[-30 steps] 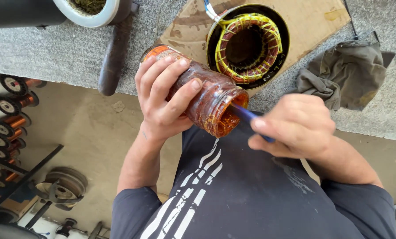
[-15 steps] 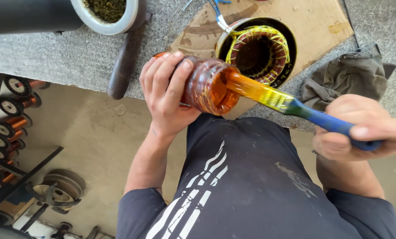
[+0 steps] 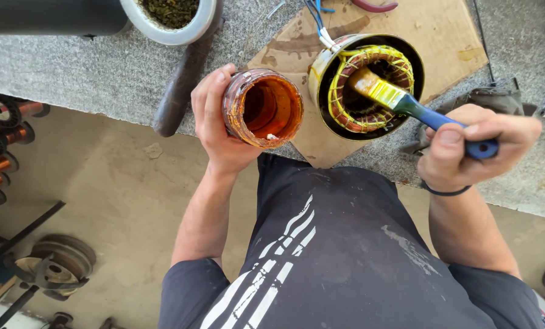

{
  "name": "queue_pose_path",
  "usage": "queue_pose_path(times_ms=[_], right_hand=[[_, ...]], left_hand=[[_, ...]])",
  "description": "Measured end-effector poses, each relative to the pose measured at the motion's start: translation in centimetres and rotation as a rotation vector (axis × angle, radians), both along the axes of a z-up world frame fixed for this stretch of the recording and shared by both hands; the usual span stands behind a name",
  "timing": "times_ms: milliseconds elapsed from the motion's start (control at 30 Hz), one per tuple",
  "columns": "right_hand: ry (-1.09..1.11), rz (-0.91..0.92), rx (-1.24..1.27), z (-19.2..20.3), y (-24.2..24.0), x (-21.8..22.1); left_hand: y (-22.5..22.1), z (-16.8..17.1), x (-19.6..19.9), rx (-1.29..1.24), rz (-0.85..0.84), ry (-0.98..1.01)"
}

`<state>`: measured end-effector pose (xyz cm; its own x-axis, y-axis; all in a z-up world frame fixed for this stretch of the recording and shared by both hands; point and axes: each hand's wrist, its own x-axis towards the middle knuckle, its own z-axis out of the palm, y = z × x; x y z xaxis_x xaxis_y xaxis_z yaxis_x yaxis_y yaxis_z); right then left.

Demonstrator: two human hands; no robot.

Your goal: Applying insulating varnish to the copper windings of an electric motor stator using a brush

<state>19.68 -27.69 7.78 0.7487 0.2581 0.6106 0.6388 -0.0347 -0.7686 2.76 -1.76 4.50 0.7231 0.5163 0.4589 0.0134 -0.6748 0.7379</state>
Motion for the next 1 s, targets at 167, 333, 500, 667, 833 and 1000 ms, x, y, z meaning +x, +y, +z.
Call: queue_pose_path(times_ms=[167, 333, 500, 667, 833, 1000], right_hand=[[0.411, 0.052, -0.083, 1.8, 0.8, 0.0], [0.409, 0.103, -0.179, 2.3, -0.3, 1.1], [0.242, 0.055, -0.240, 3.2, 0.8, 0.7], [0.328, 0.069, -0.162, 2.9, 0.5, 1.6], [0.219, 0.170, -0.228, 1.9, -0.3, 1.3], [0.218, 0.137, -0.227, 2.5, -0.8, 2.8]], left_hand=[[0.5, -0.9, 0.4, 0.032, -0.024, -0.100], [0.7, -1.4, -0.1, -0.015, -0.037, -0.086], [0.6, -1.3, 0.1, 0.012, -0.049, -0.086], [0.6, -1.3, -0.1, 0.040, -0.039, -0.083], [0.8, -1.3, -0.1, -0.028, -0.056, -0.089], [0.9, -1.5, -0.1, -0.041, -0.056, -0.091]])
